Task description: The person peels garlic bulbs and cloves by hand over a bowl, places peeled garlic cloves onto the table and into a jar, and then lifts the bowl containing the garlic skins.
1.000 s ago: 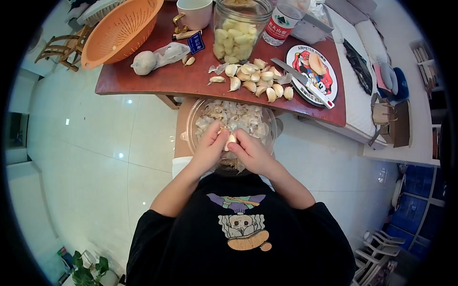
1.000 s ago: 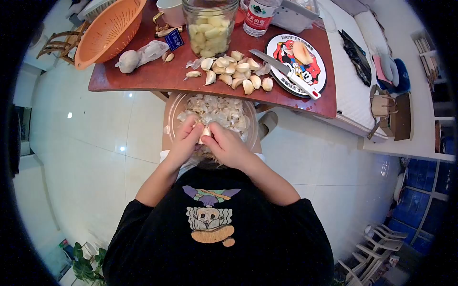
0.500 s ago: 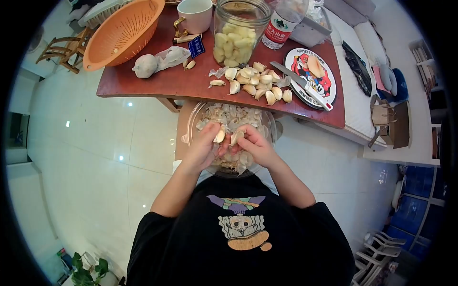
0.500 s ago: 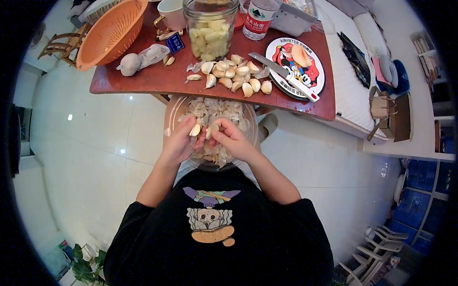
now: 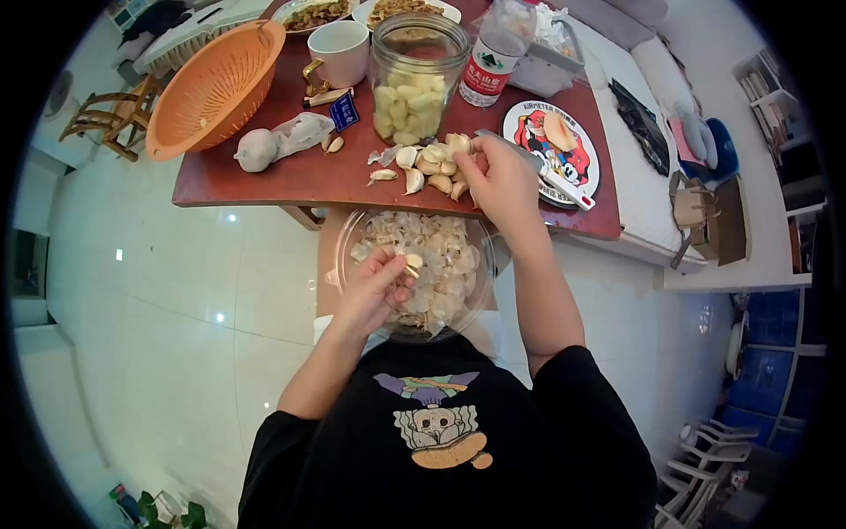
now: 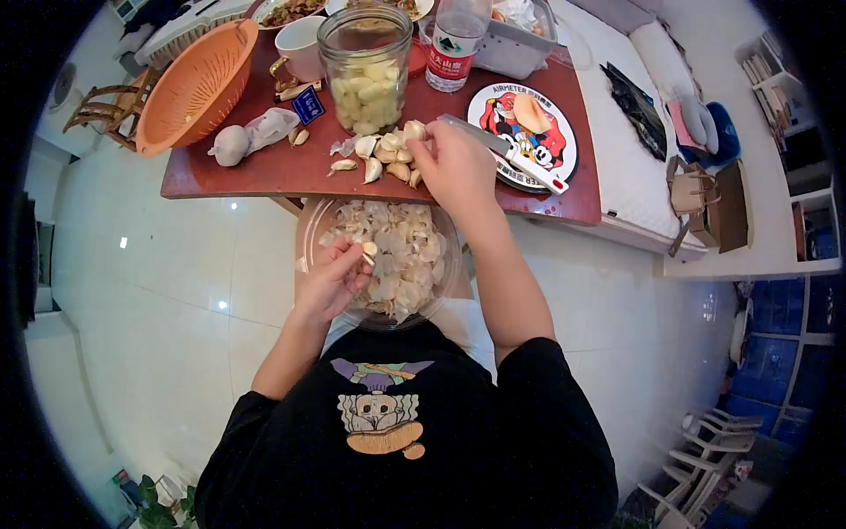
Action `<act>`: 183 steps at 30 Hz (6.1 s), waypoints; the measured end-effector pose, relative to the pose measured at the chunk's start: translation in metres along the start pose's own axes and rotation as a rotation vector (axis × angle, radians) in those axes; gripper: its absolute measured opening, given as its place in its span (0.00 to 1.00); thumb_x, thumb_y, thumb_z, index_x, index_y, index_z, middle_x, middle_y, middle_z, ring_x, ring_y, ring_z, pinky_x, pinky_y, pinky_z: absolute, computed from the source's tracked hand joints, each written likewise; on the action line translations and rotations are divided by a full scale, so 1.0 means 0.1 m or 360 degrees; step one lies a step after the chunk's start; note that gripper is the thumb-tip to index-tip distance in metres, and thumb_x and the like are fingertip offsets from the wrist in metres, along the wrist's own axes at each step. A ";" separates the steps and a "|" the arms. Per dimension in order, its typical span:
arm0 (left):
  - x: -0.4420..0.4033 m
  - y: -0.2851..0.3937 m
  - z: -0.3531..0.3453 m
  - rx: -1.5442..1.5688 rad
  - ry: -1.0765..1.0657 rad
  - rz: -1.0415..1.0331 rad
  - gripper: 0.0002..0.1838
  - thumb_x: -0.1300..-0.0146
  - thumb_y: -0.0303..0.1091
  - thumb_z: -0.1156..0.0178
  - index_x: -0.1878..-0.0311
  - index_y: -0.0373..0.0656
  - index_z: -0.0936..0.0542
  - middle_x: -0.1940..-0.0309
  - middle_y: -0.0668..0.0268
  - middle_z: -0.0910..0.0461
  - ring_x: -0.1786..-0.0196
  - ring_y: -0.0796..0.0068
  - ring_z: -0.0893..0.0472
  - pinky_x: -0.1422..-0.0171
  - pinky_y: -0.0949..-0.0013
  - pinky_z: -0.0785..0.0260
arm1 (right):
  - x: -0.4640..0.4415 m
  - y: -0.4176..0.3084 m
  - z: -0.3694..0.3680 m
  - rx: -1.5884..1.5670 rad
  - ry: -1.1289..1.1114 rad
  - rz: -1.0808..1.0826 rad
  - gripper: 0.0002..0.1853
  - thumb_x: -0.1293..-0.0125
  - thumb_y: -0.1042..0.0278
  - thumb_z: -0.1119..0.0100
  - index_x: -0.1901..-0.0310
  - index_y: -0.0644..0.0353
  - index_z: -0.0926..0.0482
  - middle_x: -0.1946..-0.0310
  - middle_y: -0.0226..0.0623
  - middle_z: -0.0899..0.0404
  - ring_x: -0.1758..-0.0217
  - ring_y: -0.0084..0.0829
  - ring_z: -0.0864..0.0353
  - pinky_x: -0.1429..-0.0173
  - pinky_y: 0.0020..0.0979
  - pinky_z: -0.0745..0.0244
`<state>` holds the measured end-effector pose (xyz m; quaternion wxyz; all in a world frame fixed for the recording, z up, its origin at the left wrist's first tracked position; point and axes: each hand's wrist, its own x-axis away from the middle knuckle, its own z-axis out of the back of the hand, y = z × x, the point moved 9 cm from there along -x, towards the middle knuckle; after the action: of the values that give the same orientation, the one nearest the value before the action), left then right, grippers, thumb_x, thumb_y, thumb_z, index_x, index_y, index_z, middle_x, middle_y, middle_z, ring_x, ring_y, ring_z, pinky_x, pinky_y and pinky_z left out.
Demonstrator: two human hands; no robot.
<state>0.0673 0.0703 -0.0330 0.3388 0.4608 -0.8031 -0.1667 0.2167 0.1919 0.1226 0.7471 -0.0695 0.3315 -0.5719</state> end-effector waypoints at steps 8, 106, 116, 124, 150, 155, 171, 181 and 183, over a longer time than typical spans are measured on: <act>0.04 0.09 -0.04 0.0057 0.0015 -0.0208 0.08 0.31 0.31 0.50 0.52 0.43 0.33 0.70 0.68 0.26 0.73 0.80 0.28 0.70 0.78 0.37 | 0.12 -0.27 0.12 -0.0233 0.0075 0.0077 0.12 0.43 0.59 0.37 0.68 0.59 0.23 0.78 0.36 0.25 0.75 0.35 0.24 0.69 0.33 0.31; 0.23 0.42 -0.24 -0.1647 0.0197 -0.0810 0.11 0.40 0.23 0.39 0.53 0.37 0.21 0.64 0.63 0.18 0.64 0.79 0.20 0.58 0.77 0.27 | 1.28 -0.15 -0.78 -0.1871 -0.0717 -0.0626 0.06 0.36 0.72 0.42 0.60 0.64 0.25 0.69 0.28 0.23 0.66 0.17 0.25 0.61 0.20 0.29; 0.17 0.42 -0.09 -0.0743 0.0085 -0.0625 0.07 0.39 0.18 0.43 0.58 0.35 0.27 0.59 0.63 0.23 0.60 0.76 0.21 0.53 0.74 0.27 | 1.35 0.04 -0.91 -0.2373 -0.0640 -0.0950 0.03 0.31 0.71 0.50 0.58 0.60 0.30 0.67 0.26 0.26 0.67 0.17 0.27 0.62 0.22 0.29; 0.17 0.35 -0.11 -0.0788 -0.0016 -0.0564 0.08 0.38 0.18 0.44 0.57 0.36 0.28 0.62 0.64 0.22 0.61 0.77 0.20 0.54 0.76 0.26 | 1.31 -0.26 -0.90 -0.2182 -0.0826 -0.0615 0.04 0.36 0.74 0.43 0.62 0.64 0.27 0.71 0.30 0.23 0.70 0.19 0.23 0.62 0.20 0.27; 0.16 0.32 -0.07 -0.0587 0.0172 -0.0480 0.07 0.38 0.23 0.42 0.57 0.36 0.23 0.56 0.63 0.21 0.60 0.77 0.21 0.56 0.75 0.26 | 1.36 -0.14 -0.97 -0.2188 -0.0815 -0.0846 0.02 0.39 0.74 0.43 0.66 0.61 0.24 0.72 0.23 0.25 0.70 0.11 0.30 0.68 0.17 0.35; 0.20 0.46 0.02 -0.0914 0.0250 -0.0748 0.07 0.36 0.24 0.43 0.56 0.36 0.22 0.59 0.65 0.22 0.62 0.80 0.22 0.56 0.77 0.27 | 1.26 -0.07 -0.71 -0.0965 -0.0621 -0.0317 0.02 0.39 0.72 0.41 0.65 0.59 0.23 0.79 0.27 0.27 0.77 0.15 0.32 0.73 0.21 0.37; 0.17 0.30 -0.06 -0.0707 0.0102 -0.0550 0.05 0.38 0.23 0.42 0.59 0.38 0.22 0.65 0.64 0.20 0.64 0.77 0.20 0.58 0.75 0.25 | 1.14 -0.39 -0.39 -0.1258 -0.0312 -0.0099 0.03 0.39 0.74 0.41 0.64 0.61 0.23 0.76 0.28 0.28 0.77 0.17 0.31 0.72 0.22 0.36; 0.11 0.32 0.09 0.0010 0.0129 -0.0380 0.04 0.33 0.25 0.48 0.56 0.40 0.27 0.61 0.60 0.20 0.60 0.70 0.18 0.54 0.71 0.23 | 1.21 -0.17 -0.55 -0.1092 -0.0399 -0.0225 0.05 0.38 0.69 0.42 0.65 0.59 0.25 0.77 0.30 0.26 0.76 0.24 0.27 0.73 0.26 0.35; 0.12 0.34 0.07 -0.0028 0.0134 -0.0404 0.04 0.34 0.24 0.48 0.57 0.39 0.28 0.62 0.61 0.20 0.60 0.71 0.19 0.54 0.72 0.23 | 1.18 -0.24 -0.52 -0.0857 -0.0438 -0.0074 0.07 0.39 0.66 0.41 0.65 0.59 0.24 0.76 0.34 0.25 0.75 0.33 0.25 0.71 0.31 0.33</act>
<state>0.0377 0.0775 -0.0136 0.3523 0.5623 -0.7220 -0.1959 0.1820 0.0920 0.0456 0.7265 -0.3494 0.3650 -0.4656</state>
